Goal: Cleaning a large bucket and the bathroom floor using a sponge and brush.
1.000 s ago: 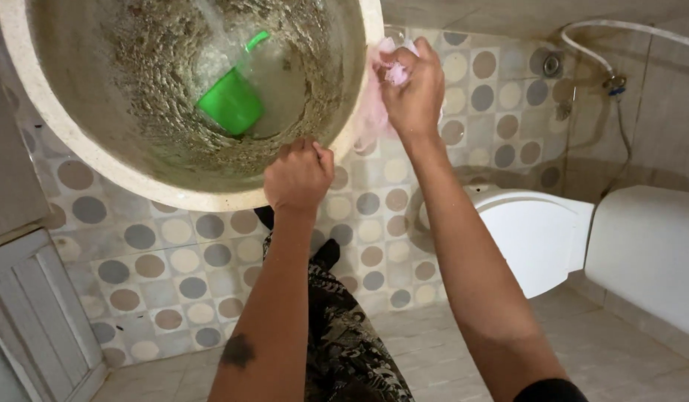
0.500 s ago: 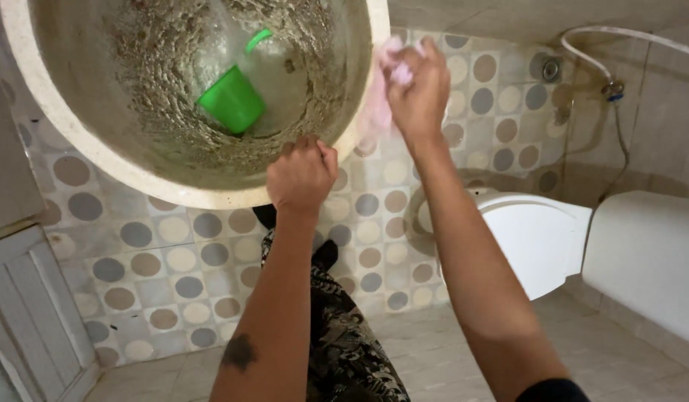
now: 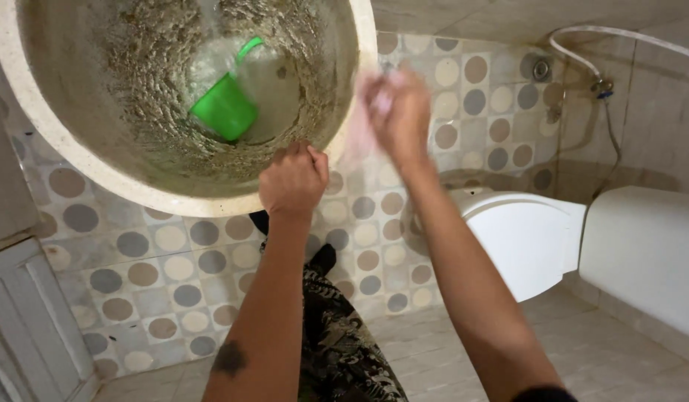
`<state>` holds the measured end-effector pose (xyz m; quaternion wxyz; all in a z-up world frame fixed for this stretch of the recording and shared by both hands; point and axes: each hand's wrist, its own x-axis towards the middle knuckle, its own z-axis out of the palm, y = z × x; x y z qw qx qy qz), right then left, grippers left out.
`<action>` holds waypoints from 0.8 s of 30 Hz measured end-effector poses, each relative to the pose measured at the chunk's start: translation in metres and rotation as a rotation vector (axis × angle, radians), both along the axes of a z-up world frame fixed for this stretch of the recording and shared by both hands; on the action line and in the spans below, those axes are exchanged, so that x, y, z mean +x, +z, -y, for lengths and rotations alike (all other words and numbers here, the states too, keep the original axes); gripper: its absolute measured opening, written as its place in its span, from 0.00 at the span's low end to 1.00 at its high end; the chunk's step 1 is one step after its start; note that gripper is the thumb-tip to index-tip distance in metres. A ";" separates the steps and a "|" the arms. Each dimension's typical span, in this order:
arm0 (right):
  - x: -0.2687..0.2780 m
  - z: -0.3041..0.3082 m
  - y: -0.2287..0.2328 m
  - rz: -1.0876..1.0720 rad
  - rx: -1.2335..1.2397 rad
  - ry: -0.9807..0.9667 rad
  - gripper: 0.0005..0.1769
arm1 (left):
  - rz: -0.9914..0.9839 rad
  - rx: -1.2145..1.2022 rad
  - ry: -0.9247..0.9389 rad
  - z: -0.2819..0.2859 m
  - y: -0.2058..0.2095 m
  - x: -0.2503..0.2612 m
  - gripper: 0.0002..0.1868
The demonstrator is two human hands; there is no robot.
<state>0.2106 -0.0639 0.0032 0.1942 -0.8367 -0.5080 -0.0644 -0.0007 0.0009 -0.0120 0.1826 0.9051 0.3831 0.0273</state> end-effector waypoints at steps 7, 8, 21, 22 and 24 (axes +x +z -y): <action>-0.032 -0.002 0.025 -0.153 -0.004 -0.168 0.09 | -0.055 -0.018 0.010 -0.002 0.009 -0.001 0.20; -0.047 0.010 0.021 -0.262 -0.059 -0.177 0.05 | -0.042 -0.022 0.002 -0.001 0.005 -0.002 0.20; -0.023 -0.008 0.017 0.134 0.050 -0.178 0.09 | 0.023 -0.020 0.039 -0.003 0.014 0.003 0.17; -0.023 -0.009 0.025 0.139 0.053 -0.181 0.09 | 0.027 -0.018 0.036 -0.004 0.013 0.005 0.17; -0.031 -0.009 0.038 -0.212 -0.005 -0.230 0.12 | -0.032 -0.085 0.033 -0.003 0.013 0.002 0.18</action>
